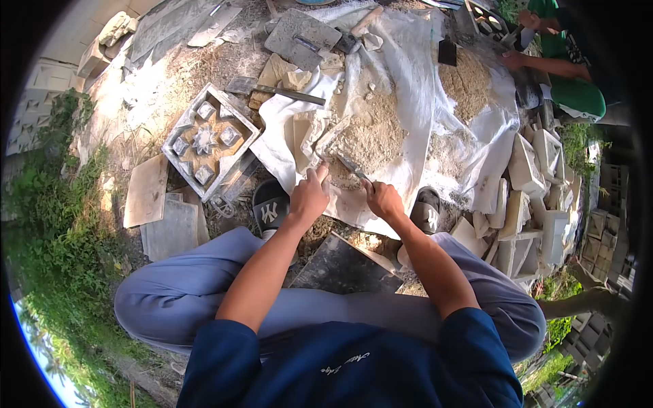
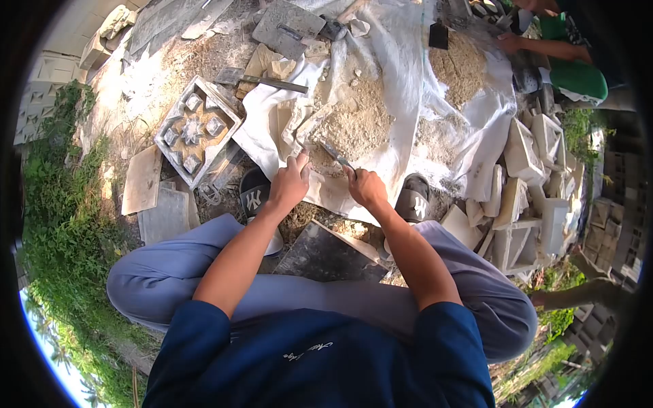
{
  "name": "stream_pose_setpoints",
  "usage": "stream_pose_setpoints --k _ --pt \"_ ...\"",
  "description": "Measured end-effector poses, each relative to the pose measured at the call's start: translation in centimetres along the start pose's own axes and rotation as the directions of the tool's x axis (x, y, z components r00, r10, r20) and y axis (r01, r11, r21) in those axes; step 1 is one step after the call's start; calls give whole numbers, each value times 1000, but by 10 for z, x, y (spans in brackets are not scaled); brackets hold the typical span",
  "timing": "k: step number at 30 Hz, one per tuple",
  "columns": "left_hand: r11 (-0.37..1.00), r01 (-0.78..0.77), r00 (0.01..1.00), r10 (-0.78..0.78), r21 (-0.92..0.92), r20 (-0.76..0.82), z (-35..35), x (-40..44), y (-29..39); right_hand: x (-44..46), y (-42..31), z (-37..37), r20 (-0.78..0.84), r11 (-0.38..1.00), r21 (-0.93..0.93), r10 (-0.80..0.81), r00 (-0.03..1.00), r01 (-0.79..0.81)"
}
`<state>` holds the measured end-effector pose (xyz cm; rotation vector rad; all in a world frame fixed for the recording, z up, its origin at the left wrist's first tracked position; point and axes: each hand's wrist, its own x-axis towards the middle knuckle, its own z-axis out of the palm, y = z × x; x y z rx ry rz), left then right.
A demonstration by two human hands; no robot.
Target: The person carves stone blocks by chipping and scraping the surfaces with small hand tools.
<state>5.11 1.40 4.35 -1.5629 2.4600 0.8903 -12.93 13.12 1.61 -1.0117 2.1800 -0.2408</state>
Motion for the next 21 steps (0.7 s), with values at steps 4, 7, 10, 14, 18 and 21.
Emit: stream_pose_setpoints --k 4,7,10,14,18,21 --pt "999 27 999 -27 -23 26 -1 1 1 -5 -4 -5 -48 995 64 -79 996 82" --pt "1000 28 998 -27 -6 54 -5 0 4 -5 10 5 16 996 -56 -62 998 63" --pt "999 23 999 -21 -33 46 -7 4 6 4 5 0 21 1000 1 30 999 -31" --pt "999 2 999 -1 -33 35 2 3 -1 -4 -7 -13 -57 993 107 -38 998 44" --pt "998 0 995 6 -56 100 8 3 -3 0 5 4 -140 992 116 -35 990 52" --pt "999 24 992 -19 -38 127 -3 2 4 3 10 7 -93 1000 3 -17 996 18"
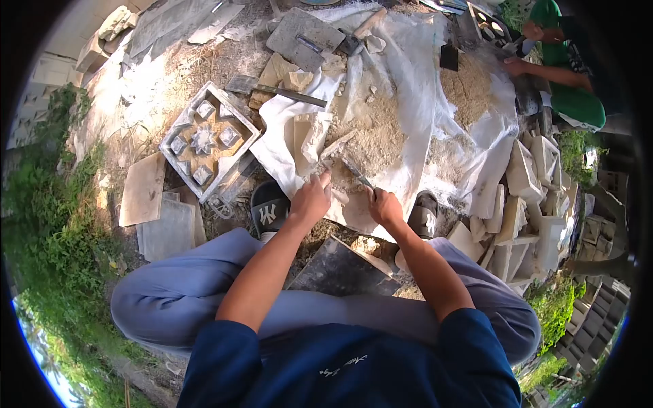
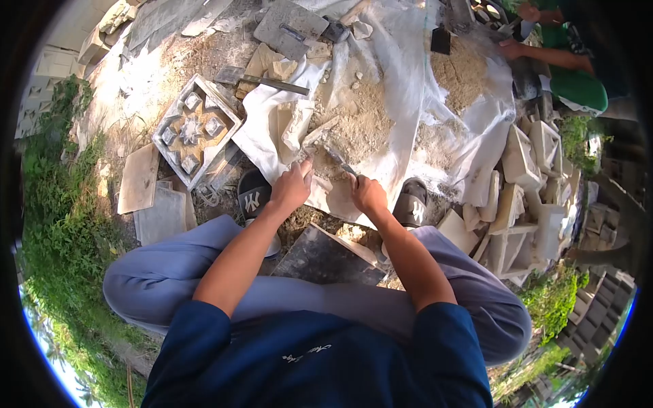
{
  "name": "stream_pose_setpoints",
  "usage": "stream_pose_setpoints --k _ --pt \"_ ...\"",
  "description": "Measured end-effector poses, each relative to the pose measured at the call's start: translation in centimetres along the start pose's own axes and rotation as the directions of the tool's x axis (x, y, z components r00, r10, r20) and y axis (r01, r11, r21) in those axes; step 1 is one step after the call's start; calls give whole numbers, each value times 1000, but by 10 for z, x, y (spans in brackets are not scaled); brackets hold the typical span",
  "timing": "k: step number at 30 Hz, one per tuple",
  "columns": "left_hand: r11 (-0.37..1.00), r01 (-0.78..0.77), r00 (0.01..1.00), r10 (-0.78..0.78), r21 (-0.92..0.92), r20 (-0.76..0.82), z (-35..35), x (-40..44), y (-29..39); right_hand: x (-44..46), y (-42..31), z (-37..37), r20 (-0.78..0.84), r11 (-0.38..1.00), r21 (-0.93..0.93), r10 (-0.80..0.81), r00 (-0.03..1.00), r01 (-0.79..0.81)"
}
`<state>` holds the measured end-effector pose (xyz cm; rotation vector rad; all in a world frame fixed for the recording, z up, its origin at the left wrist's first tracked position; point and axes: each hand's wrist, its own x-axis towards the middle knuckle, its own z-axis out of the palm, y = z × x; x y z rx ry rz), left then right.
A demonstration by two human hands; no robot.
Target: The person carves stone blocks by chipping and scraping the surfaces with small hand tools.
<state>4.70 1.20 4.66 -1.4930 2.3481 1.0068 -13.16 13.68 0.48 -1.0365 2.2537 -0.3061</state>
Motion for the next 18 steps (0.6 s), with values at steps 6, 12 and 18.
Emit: stream_pose_setpoints --k 6,12,18 --pt "999 11 1000 -12 32 24 0 4 0 4 -22 -18 -144 963 259 -41 989 77" --pt "1000 -3 1000 2 9 28 2 -2 4 9 9 -2 -3 994 85 73 997 -73" --pt "992 -125 991 126 9 -46 3 2 -1 10 -23 -33 -124 960 280 59 991 -22"
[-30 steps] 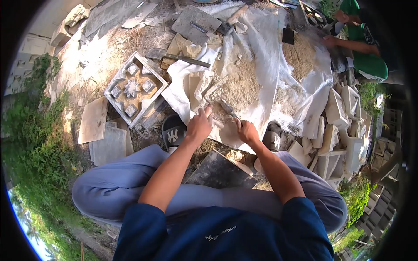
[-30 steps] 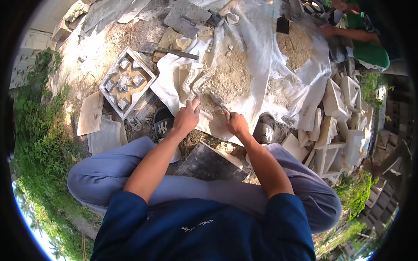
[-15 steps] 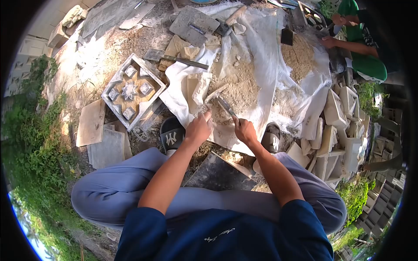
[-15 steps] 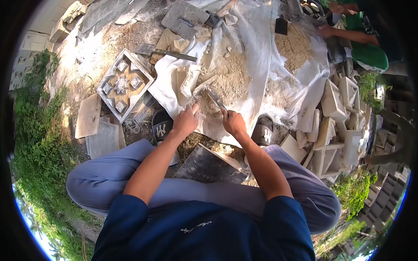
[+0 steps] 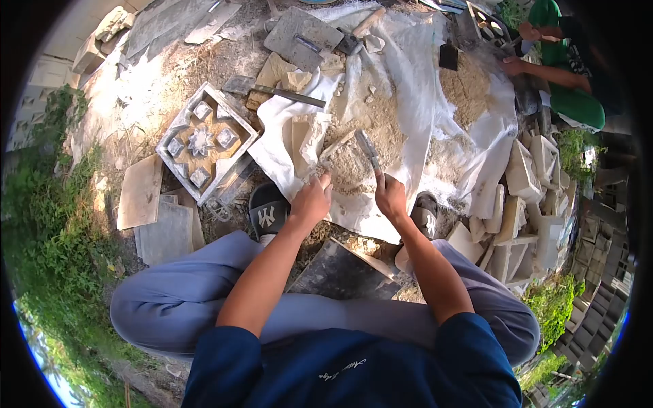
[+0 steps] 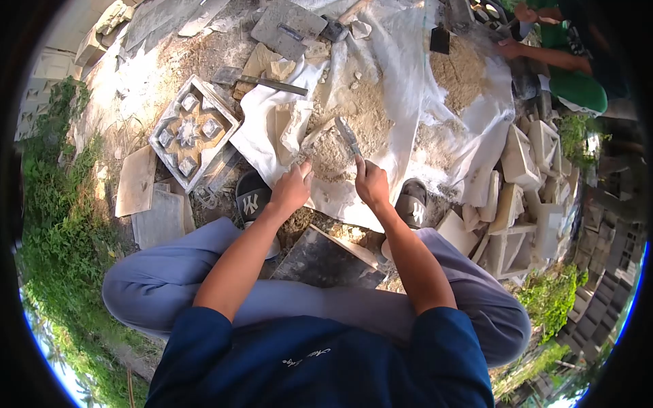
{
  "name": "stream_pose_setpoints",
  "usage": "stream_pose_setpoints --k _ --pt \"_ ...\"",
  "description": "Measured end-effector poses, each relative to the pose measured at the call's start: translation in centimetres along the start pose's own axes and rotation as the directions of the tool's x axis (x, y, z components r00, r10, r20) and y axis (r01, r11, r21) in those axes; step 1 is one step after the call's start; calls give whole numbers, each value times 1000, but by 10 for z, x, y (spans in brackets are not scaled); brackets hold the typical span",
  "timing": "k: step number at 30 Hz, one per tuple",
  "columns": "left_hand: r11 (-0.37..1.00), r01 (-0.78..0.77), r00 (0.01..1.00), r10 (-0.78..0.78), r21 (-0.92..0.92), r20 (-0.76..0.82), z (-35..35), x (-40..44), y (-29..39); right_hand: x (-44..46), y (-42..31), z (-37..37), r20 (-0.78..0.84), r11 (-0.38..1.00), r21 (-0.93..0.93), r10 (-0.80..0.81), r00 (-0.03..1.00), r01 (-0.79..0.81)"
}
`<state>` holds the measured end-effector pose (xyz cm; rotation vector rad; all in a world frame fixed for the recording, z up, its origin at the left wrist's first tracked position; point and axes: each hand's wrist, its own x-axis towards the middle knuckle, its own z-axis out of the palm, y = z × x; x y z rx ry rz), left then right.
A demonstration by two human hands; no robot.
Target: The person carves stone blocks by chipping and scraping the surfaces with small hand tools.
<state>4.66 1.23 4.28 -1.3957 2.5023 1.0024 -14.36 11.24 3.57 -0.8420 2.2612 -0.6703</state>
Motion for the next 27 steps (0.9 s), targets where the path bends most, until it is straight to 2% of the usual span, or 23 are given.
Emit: stream_pose_setpoints --k 2,4,5,6,8,10,11,13,14,16,17,18,20,22,24,26,27 --pt "999 50 998 -49 -19 41 -2 -2 2 -3 0 6 -155 992 106 -46 987 63" --pt "997 73 995 -71 -34 63 -5 3 4 1 26 22 -206 998 35 -36 978 44" --pt "994 109 991 -108 -8 84 1 4 -1 8 48 27 -50 993 -107 39 998 -45" --pt "989 146 984 -147 16 102 0 3 0 9 45 24 0 988 -141 71 997 -70" --pt "994 109 989 -111 22 99 -2 4 2 10 43 14 45 983 -138 127 991 -120" --pt "985 174 979 -174 14 102 0 3 2 15 34 6 26 991 -89 107 994 -104" --pt "985 173 979 -174 17 107 1 3 2 14 29 3 -23 996 -5 89 996 -89" --pt "999 52 998 -51 -9 27 1 -1 2 18 16 0 -135 995 83 74 988 -63" --pt "998 61 998 -61 -10 34 2 -3 1 17 14 1 -204 991 128 58 977 -32" --pt "990 137 989 -134 -45 66 2 1 2 14 26 8 -169 996 80 61 984 -48" --pt "991 126 991 -123 -42 59 1 2 3 17 34 13 -143 998 33 62 988 -58" --pt "996 90 995 -89 -8 46 2 0 3 27 67 28 -2 990 -65 122 992 -122" --pt "998 46 998 -47 34 29 -2 1 8 24 62 23 0 990 -45 135 991 -135" --pt "988 156 987 -156 11 48 -3 4 15 25 45 12 -13 991 -16 131 991 -131" --pt "991 135 990 -136 19 44 6 11 12 26 29 0 -27 990 12 139 990 -139" --pt "987 158 985 -160 29 69 11 16 11 25 18 -8 -180 993 113 62 982 -42" --pt "986 163 983 -165 28 79 10 14 13 24 13 -13 -180 991 113 92 979 -72"
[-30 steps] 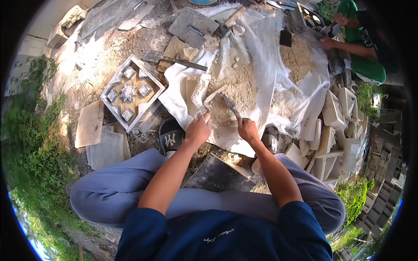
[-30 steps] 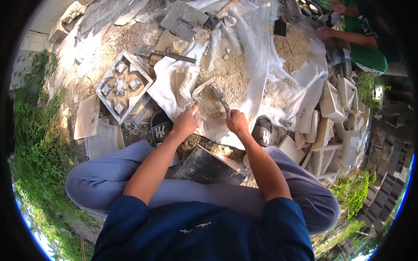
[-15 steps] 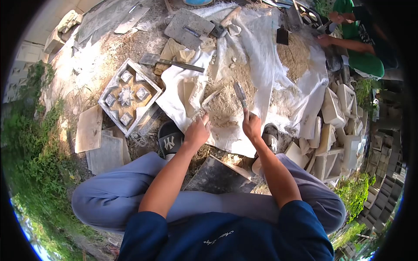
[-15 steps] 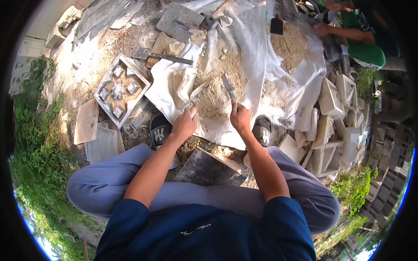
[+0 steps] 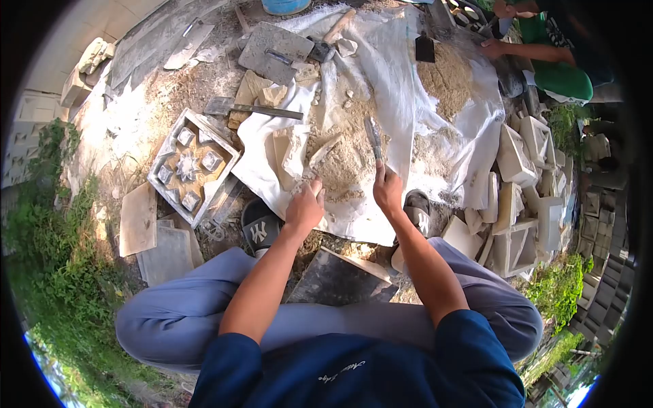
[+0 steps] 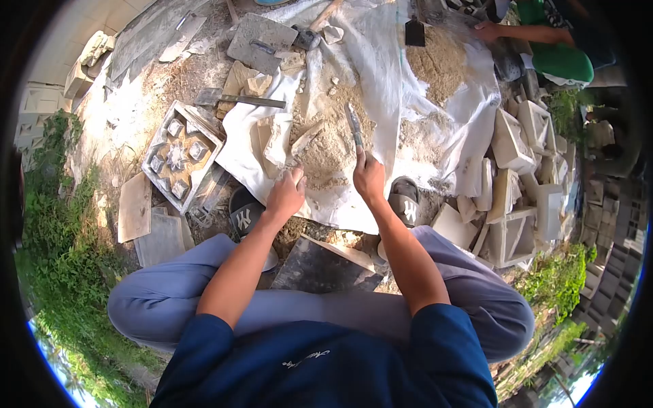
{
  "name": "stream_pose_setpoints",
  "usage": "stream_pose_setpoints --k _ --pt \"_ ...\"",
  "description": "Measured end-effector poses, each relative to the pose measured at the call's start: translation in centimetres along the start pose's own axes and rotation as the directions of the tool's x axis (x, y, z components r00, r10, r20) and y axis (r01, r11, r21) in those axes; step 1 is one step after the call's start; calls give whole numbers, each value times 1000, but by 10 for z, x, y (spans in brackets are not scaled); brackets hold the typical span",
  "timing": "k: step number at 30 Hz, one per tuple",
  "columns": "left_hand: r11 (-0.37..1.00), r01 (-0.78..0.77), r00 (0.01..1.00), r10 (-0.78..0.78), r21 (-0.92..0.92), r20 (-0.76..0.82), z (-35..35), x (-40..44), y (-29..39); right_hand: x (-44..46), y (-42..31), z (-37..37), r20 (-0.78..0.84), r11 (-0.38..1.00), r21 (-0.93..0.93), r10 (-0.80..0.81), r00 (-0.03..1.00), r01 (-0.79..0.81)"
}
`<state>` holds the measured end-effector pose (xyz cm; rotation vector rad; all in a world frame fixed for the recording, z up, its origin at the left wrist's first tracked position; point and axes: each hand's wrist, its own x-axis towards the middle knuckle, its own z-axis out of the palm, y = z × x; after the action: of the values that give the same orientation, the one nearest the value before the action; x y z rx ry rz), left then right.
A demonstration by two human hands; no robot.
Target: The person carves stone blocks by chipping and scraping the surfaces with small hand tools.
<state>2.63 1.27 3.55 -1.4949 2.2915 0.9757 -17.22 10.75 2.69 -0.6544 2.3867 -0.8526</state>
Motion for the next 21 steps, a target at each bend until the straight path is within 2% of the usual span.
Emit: stream_pose_setpoints --k 3,4,6,7,9,11,12,14,15,17,18,19,21 --pt "999 -19 1000 20 -28 12 -8 4 6 4 33 15 39 997 -61 47 998 -45" --pt "997 -70 998 70 -9 4 -9 6 5 15 69 29 131 990 -134 70 989 -52" --pt "992 -128 992 128 14 -7 -13 7 9 15 65 14 132 989 -137 68 989 -50" --pt "997 -75 997 74 18 24 -17 6 13 14 54 4 144 988 -144 68 987 -47" --pt "1000 -7 998 6 21 64 -15 4 12 23 44 -9 90 990 -120 85 992 -74" --pt "999 39 998 -39 2 47 -4 9 5 28 33 -19 -26 993 -62 101 995 -103" --pt "999 47 998 -47 -3 49 -7 7 7 33 37 -16 -105 997 -37 59 993 -63" --pt "997 -66 998 65 38 27 -15 1 13 44 44 -17 -122 991 -76 100 987 -109" --pt "997 -70 997 69 36 26 -15 1 14 47 45 -20 -118 986 -103 116 986 -128" --pt "999 -32 999 33 -7 34 -16 1 16 53 62 -17 -9 975 -169 142 990 -141" --pt "999 -33 999 33 -7 32 -14 4 15 45 63 -11 -31 980 -163 112 993 -116" --pt "1000 7 999 -7 -12 48 -10 6 12 36 57 -8 15 983 -122 141 990 -138" --pt "998 55 996 -54 -18 66 -6 7 7 18 52 2 183 986 -90 156 971 -142"
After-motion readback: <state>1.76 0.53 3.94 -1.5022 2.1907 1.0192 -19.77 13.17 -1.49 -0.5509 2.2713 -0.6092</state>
